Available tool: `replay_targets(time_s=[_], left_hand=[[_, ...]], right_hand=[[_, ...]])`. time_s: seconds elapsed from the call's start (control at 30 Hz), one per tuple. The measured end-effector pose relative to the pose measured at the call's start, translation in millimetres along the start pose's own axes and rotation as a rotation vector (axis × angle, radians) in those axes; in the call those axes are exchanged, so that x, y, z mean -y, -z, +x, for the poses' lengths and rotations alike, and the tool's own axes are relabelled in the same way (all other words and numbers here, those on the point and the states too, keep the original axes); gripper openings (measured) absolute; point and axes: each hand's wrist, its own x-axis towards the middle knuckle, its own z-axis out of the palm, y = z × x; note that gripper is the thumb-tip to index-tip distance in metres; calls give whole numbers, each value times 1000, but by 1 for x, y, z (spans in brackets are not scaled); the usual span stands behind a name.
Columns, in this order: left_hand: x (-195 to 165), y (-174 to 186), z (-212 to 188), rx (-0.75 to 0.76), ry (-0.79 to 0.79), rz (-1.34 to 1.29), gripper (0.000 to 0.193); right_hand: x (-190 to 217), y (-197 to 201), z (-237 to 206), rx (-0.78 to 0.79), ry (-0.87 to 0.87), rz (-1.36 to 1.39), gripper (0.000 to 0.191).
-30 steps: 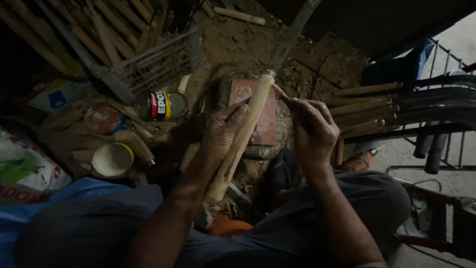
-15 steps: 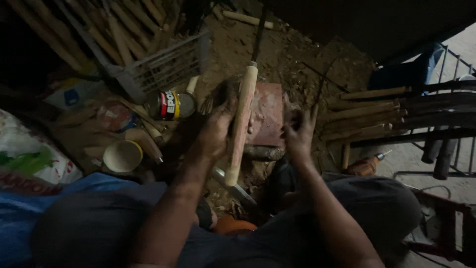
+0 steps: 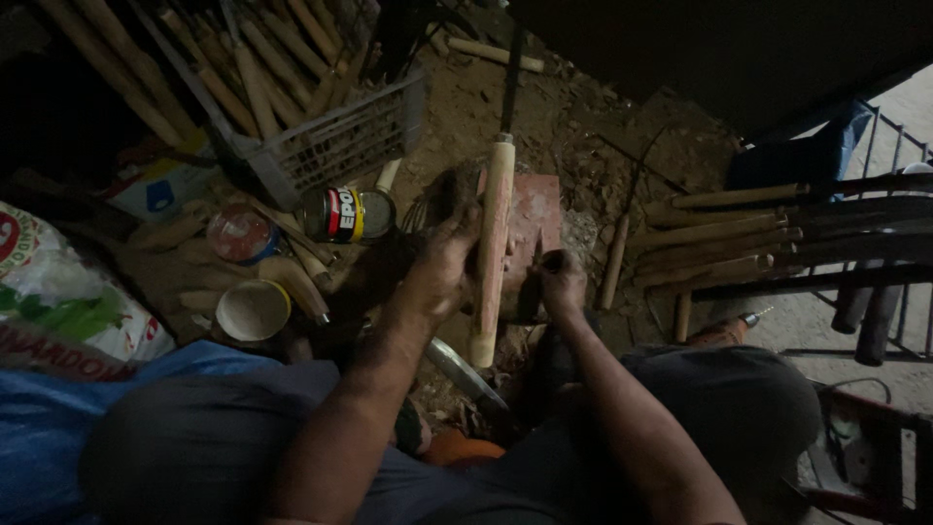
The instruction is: The person sits on the floor and uses a small knife to scrape and smooth the surface of wooden tool handles. They repeatedly pick up handles from a nearby crate, scrape them, and place them back. The workspace contains wood shavings, a brick, and several finished handles.
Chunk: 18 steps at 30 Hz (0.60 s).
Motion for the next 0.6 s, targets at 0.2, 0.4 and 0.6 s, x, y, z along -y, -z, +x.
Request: replay_targets(time_s=[0.2, 0.4, 0.6], left_hand=[[16, 13, 11, -50, -50, 57, 47], [13, 15, 15, -117, -132, 77, 43], [0, -10, 20, -48, -239, 24, 35]], right_hand=[[29, 18, -5, -63, 129, 47, 28], [101, 60, -60, 600, 201, 729, 79], [143, 115, -100, 640, 120, 217, 73]])
